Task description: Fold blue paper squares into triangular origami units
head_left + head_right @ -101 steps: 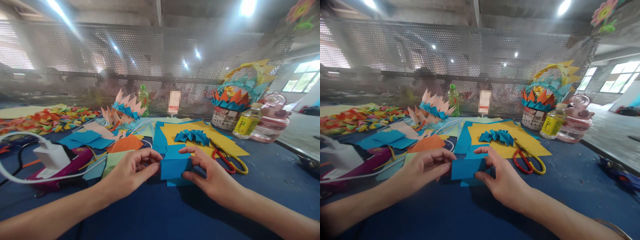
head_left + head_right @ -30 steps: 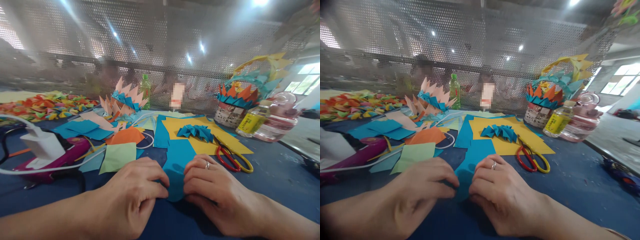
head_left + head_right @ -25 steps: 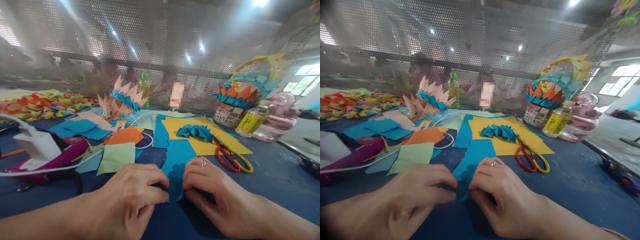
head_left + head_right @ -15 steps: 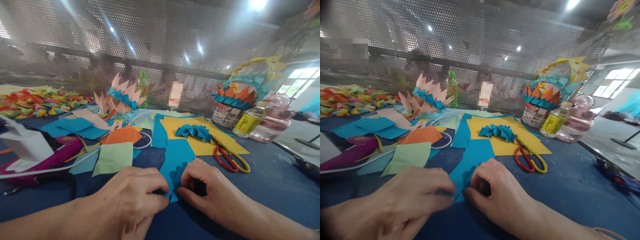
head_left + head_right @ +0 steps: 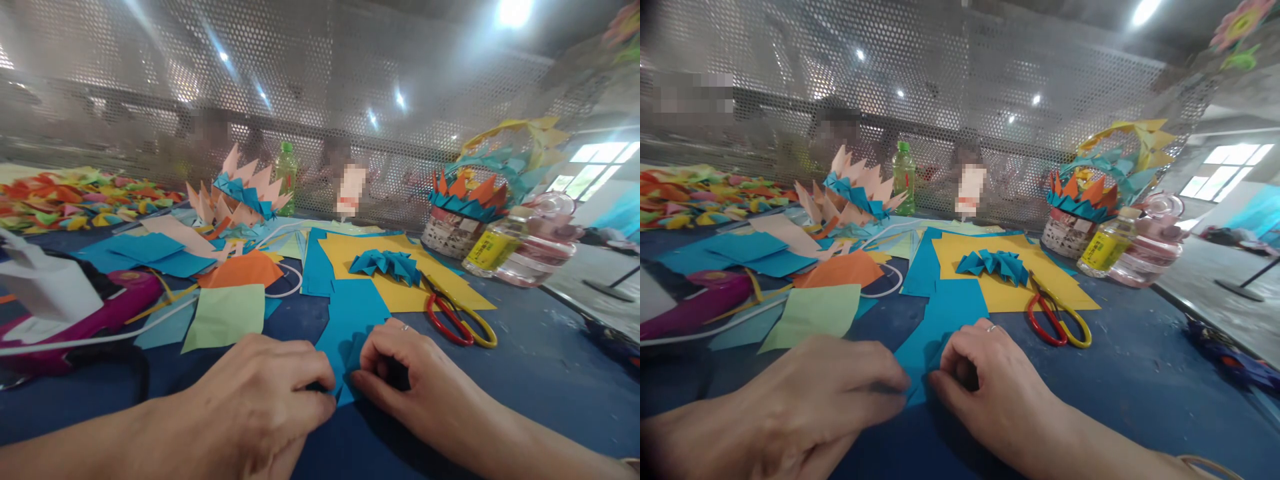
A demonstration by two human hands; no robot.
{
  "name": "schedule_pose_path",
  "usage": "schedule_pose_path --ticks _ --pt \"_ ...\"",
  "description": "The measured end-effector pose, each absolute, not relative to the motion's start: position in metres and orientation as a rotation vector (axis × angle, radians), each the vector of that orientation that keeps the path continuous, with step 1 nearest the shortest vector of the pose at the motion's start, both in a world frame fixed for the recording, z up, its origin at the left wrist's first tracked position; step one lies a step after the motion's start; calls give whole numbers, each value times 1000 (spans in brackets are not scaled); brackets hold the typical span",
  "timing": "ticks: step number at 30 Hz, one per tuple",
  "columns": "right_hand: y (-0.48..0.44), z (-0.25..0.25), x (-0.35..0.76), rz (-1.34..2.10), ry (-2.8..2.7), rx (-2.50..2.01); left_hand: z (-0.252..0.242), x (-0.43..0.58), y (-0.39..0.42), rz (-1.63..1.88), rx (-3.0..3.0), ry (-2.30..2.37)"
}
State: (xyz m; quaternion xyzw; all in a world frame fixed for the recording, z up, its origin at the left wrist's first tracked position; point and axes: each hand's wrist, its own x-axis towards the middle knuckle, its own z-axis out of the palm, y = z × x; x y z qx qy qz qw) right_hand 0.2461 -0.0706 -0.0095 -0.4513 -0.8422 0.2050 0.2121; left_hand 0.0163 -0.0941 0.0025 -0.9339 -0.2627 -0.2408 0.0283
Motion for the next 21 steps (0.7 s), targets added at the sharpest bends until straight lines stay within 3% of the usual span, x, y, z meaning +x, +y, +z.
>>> schedule_pose_path --ticks 21 --pt "-70 -8 245 555 -2355 -1280 1 19 -97 -764 -2918 -869"
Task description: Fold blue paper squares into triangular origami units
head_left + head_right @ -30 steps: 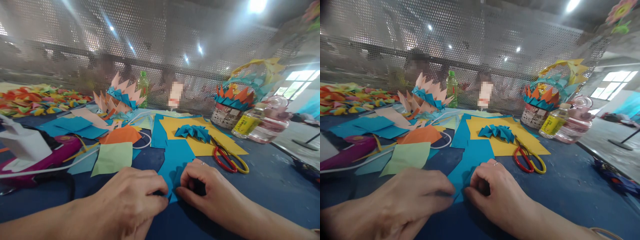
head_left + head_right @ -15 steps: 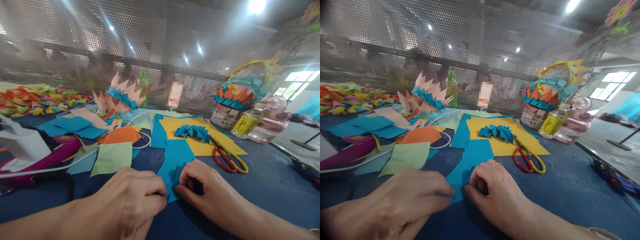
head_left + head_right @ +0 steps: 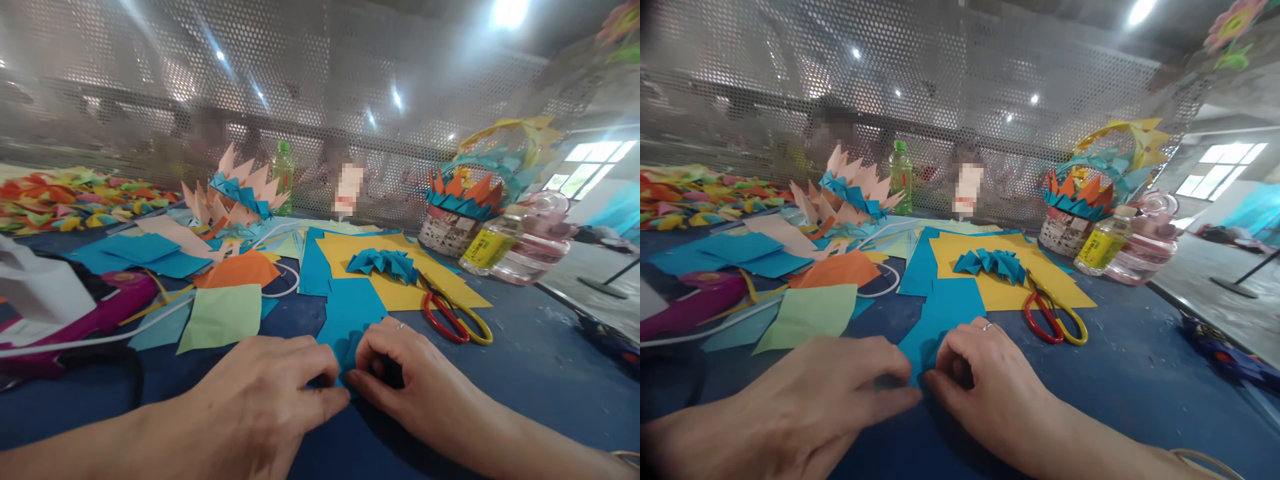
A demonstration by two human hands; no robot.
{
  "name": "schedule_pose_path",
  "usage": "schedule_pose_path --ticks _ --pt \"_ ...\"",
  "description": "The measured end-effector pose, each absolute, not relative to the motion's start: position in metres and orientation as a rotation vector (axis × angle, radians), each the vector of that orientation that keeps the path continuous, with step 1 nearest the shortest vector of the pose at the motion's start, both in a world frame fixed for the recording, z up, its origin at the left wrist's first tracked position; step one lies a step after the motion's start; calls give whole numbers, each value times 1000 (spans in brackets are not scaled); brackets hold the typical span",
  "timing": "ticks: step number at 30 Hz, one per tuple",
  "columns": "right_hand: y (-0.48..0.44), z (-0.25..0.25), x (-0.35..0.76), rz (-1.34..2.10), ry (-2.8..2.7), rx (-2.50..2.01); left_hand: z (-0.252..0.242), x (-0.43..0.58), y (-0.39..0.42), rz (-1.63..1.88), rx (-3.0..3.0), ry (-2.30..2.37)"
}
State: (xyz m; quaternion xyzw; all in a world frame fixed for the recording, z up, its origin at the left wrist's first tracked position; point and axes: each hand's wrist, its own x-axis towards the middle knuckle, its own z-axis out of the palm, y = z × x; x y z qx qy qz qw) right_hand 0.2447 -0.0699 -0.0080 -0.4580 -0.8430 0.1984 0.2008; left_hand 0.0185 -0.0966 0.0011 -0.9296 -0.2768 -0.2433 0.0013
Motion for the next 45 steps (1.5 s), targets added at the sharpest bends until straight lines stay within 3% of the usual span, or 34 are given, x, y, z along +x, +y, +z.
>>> schedule_pose_path --ticks 17,26,36,45 --pt "-72 -2 244 761 -2257 -1411 -10 18 -92 -840 -2893 -783" --pt "-60 2 263 993 -2302 -1269 -12 19 -85 -896 -2875 -677" --pt "-68 0 247 786 -2326 -1393 -12 21 -85 -875 -2982 -704" --pt "-57 6 260 1065 -2334 -1266 2 13 -87 -692 -3020 -702"
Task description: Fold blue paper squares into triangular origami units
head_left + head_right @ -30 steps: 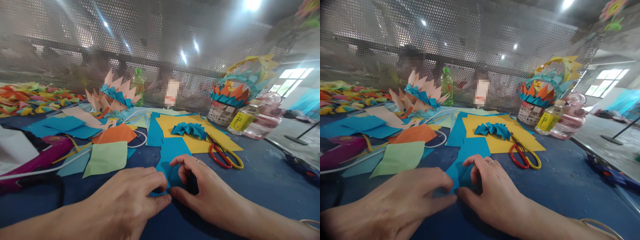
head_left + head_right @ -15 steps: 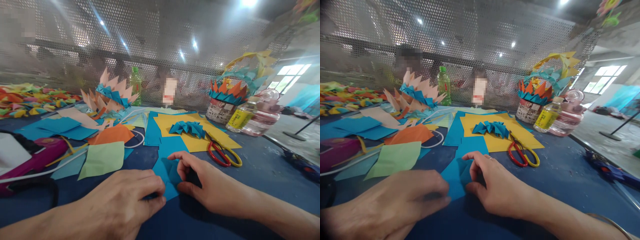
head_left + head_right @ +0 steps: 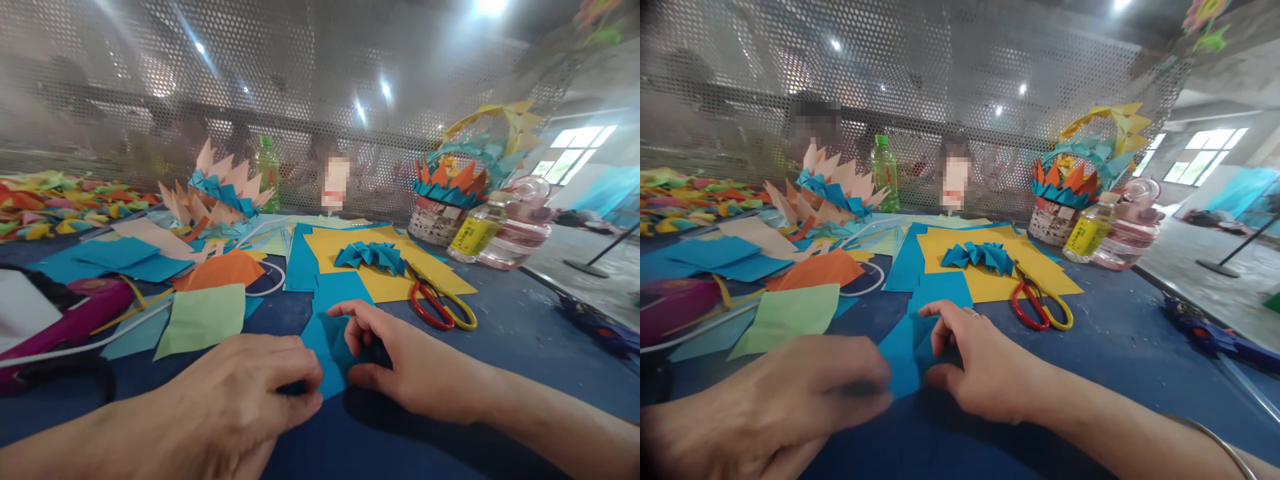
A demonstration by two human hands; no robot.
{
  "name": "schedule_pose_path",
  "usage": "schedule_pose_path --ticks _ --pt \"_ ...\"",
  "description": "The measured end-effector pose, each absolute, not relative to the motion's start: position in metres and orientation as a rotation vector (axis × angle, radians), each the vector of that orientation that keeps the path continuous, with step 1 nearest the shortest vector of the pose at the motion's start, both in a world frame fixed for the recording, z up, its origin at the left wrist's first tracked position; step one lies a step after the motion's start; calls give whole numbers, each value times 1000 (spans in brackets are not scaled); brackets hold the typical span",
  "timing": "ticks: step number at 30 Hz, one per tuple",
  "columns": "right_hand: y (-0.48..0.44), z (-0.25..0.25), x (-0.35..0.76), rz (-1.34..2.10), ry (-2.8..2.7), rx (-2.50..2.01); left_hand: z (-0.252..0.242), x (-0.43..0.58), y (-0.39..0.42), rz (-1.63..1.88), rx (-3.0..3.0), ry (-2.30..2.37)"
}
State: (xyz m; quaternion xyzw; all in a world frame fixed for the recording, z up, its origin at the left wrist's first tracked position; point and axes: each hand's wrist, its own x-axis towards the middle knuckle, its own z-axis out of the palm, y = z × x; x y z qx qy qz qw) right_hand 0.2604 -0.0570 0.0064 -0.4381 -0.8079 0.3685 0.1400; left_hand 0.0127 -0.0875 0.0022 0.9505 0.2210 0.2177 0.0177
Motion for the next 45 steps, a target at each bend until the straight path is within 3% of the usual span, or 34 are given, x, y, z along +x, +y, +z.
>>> schedule_pose_path --ticks 8,16,26,37,45 --pt "-57 8 263 1076 -2345 -1171 6 12 -83 830 2893 703" --pt "-63 8 263 993 -2333 -1183 13 6 -67 475 2849 831" --pt "-63 4 264 972 -2329 -1176 -5 1 -56 614 2664 1240" --pt "-65 5 263 932 -2326 -1150 7 10 -58 675 2257 1128" --pt "-66 2 264 880 -2340 -1132 5 9 -62 740 2564 868"
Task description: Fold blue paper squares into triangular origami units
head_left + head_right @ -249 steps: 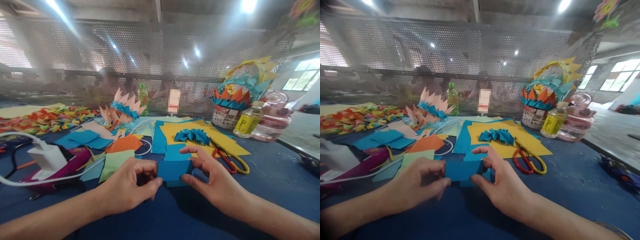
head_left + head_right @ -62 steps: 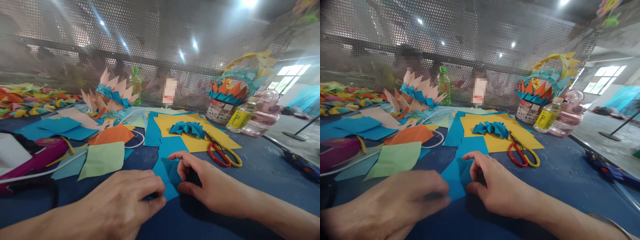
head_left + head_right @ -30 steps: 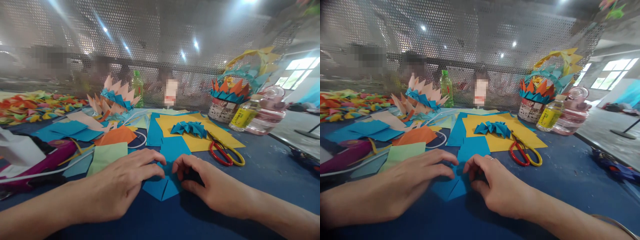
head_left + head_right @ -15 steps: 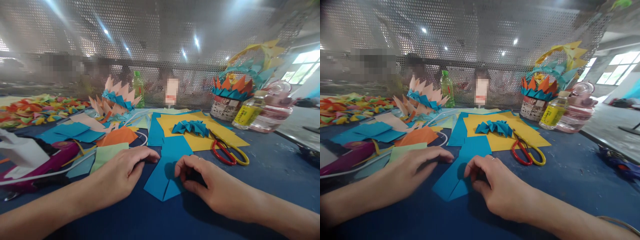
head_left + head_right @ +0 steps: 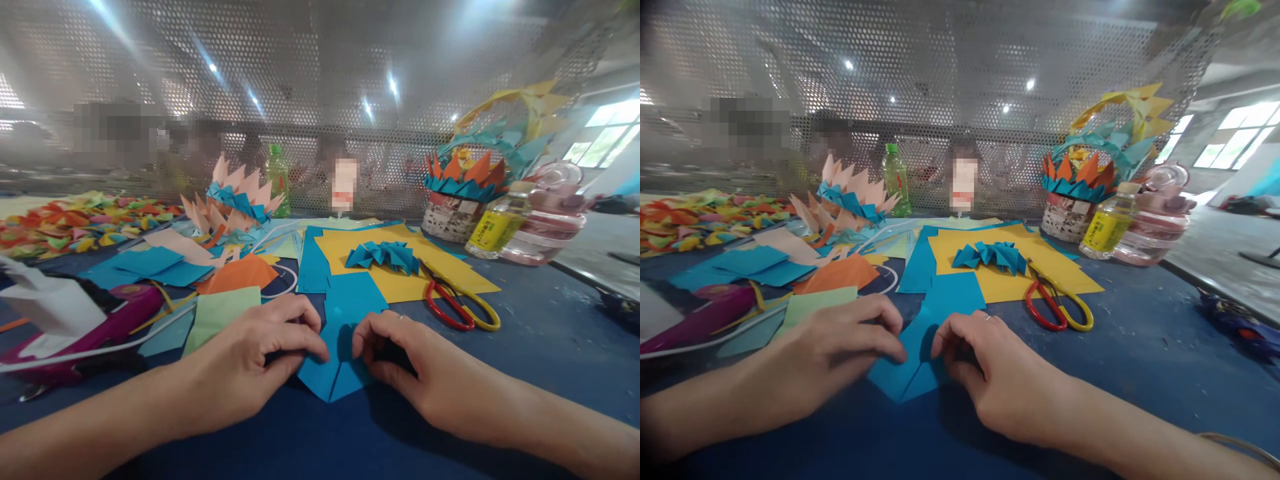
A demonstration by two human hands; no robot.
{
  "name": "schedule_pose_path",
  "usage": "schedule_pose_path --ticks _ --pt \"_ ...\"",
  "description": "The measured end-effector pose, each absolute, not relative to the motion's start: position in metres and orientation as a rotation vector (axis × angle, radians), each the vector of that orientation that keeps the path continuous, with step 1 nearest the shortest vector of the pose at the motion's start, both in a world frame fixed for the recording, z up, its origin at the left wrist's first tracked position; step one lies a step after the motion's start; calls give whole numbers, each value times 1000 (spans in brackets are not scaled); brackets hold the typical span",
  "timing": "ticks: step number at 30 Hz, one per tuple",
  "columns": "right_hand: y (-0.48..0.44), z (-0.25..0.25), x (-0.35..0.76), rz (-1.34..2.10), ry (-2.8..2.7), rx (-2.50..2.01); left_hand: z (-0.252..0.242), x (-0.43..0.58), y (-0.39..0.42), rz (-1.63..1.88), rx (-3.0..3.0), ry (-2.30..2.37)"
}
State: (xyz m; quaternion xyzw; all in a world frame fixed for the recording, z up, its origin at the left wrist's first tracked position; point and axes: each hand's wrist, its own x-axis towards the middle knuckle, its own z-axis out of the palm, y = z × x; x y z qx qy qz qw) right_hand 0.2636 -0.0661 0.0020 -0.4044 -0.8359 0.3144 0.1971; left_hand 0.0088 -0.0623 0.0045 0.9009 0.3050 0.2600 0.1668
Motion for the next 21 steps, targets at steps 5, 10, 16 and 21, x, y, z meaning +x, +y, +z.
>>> schedule_pose_path --ticks 5,10,16,21 --pt "-67 -2 265 693 -2431 -900 12 9 -70 769 2672 803" --pt "-66 2 268 502 -2626 -578 10 12 -69 641 2488 718" --pt "-63 10 273 493 -2812 -458 2 19 -64 680 2320 793" --pt "-63 11 273 441 -2850 -357 -3 23 -64 707 2351 854"
